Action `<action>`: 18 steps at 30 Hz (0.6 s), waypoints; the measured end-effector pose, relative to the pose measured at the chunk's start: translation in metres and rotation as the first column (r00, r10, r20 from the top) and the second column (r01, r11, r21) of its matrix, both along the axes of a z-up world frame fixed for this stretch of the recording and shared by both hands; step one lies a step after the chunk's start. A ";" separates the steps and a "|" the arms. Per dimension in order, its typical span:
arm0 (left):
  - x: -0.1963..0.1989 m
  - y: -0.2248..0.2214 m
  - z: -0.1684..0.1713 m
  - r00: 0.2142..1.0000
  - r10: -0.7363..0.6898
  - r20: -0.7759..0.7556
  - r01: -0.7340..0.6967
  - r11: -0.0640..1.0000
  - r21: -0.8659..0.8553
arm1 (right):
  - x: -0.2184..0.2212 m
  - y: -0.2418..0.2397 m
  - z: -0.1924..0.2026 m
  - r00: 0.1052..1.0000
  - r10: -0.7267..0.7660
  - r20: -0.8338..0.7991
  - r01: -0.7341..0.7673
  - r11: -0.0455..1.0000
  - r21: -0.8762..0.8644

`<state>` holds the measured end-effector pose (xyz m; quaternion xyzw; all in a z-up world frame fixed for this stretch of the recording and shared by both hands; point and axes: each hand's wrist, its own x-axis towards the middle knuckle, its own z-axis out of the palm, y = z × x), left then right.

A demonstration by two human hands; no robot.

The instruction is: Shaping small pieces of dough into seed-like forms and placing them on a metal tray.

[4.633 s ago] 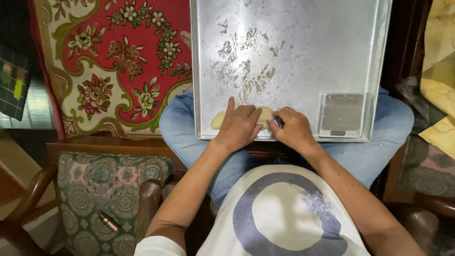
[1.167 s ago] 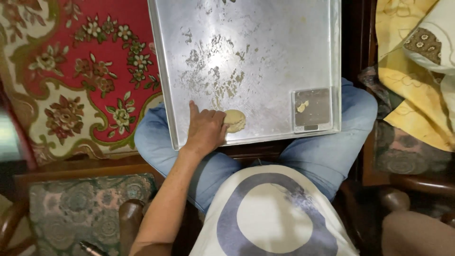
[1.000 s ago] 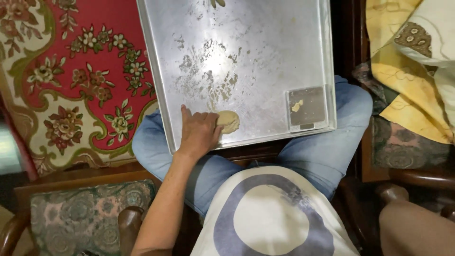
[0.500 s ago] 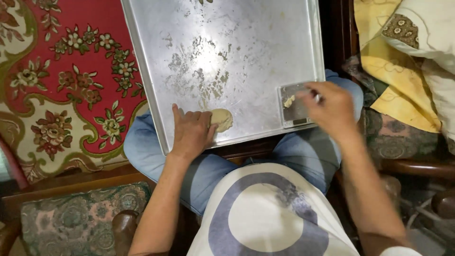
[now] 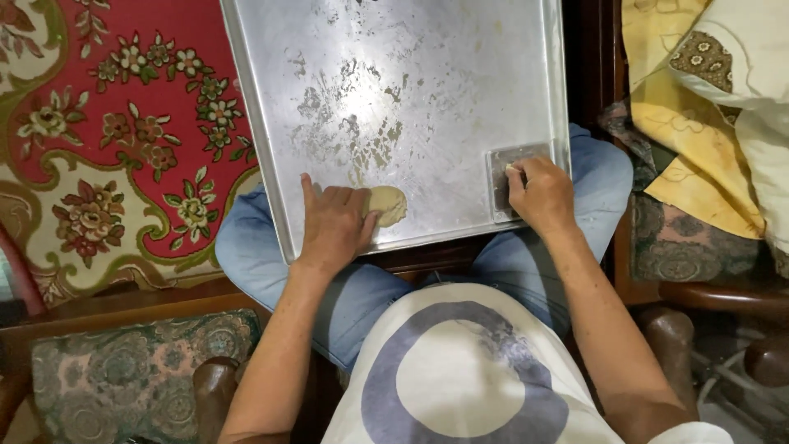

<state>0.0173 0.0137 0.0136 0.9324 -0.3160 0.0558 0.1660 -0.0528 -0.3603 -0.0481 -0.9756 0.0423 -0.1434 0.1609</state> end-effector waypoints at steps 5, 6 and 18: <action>-0.012 -0.025 0.041 0.996 -0.084 -0.015 0.077 0.962 -0.260 | 0.001 0.046 0.071 0.997 0.074 -0.037 -0.053 0.917 0.395; -0.016 -0.029 0.040 0.996 -0.088 -0.019 0.080 0.962 -0.260 | 0.002 0.065 0.080 0.997 0.070 -0.041 -0.048 0.917 0.395; -0.027 -0.036 0.050 0.960 -0.167 -0.225 -0.020 0.758 -0.652 | -0.008 0.158 0.111 0.940 0.101 -0.327 0.321 0.072 0.944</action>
